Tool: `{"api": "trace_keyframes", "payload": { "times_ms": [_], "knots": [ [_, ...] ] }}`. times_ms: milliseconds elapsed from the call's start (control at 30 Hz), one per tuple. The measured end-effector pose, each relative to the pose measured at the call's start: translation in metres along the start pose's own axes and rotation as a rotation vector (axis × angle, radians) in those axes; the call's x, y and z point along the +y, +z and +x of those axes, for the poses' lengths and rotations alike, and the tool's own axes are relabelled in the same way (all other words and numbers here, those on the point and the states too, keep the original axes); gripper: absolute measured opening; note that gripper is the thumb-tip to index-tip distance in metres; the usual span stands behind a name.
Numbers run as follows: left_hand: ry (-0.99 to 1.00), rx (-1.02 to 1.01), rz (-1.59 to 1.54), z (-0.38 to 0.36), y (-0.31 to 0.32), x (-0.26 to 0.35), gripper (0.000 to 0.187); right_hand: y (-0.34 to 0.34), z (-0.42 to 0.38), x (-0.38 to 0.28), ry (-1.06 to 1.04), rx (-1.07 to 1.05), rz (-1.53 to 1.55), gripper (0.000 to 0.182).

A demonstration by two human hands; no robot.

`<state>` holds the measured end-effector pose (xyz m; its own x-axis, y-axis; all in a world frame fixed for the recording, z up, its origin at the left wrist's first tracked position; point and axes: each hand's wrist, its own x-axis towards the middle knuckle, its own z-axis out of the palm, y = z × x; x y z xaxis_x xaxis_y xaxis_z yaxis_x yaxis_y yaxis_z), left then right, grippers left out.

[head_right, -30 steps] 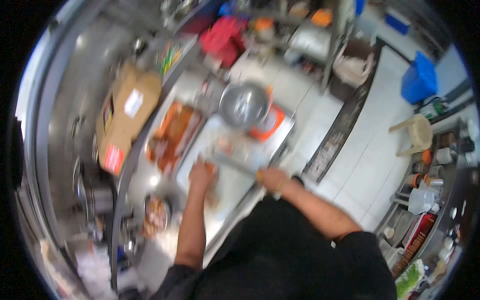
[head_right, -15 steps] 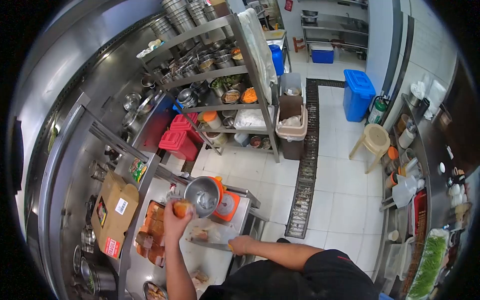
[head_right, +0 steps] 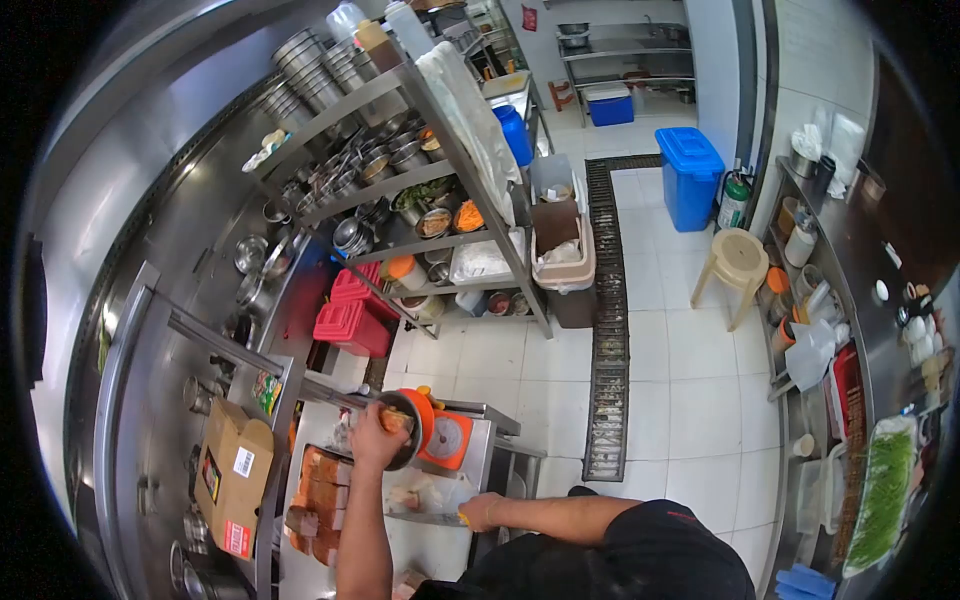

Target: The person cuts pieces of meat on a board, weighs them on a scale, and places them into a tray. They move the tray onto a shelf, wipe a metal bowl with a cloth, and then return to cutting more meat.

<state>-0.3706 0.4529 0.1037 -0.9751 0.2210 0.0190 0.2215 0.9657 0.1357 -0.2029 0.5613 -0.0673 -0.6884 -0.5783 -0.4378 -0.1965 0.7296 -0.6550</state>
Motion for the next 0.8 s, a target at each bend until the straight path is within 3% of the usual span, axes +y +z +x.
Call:
{"api": "trace_keyframes", "payload": {
  "times_ms": [400,533,800],
  "knots": [
    [0.006,-0.090,0.047,0.015,0.024,-0.021,0.101,0.042,0.034,0.026,-0.053,0.137,-0.044,0.043],
    [-0.024,-0.112,0.082,0.006,0.002,-0.004,0.107,0.008,0.000,0.009,-0.012,0.096,0.027,0.038],
    [0.009,-0.109,0.040,0.009,0.002,-0.015,0.111,0.003,-0.006,0.011,-0.029,0.110,0.085,0.037]
  ]
}}
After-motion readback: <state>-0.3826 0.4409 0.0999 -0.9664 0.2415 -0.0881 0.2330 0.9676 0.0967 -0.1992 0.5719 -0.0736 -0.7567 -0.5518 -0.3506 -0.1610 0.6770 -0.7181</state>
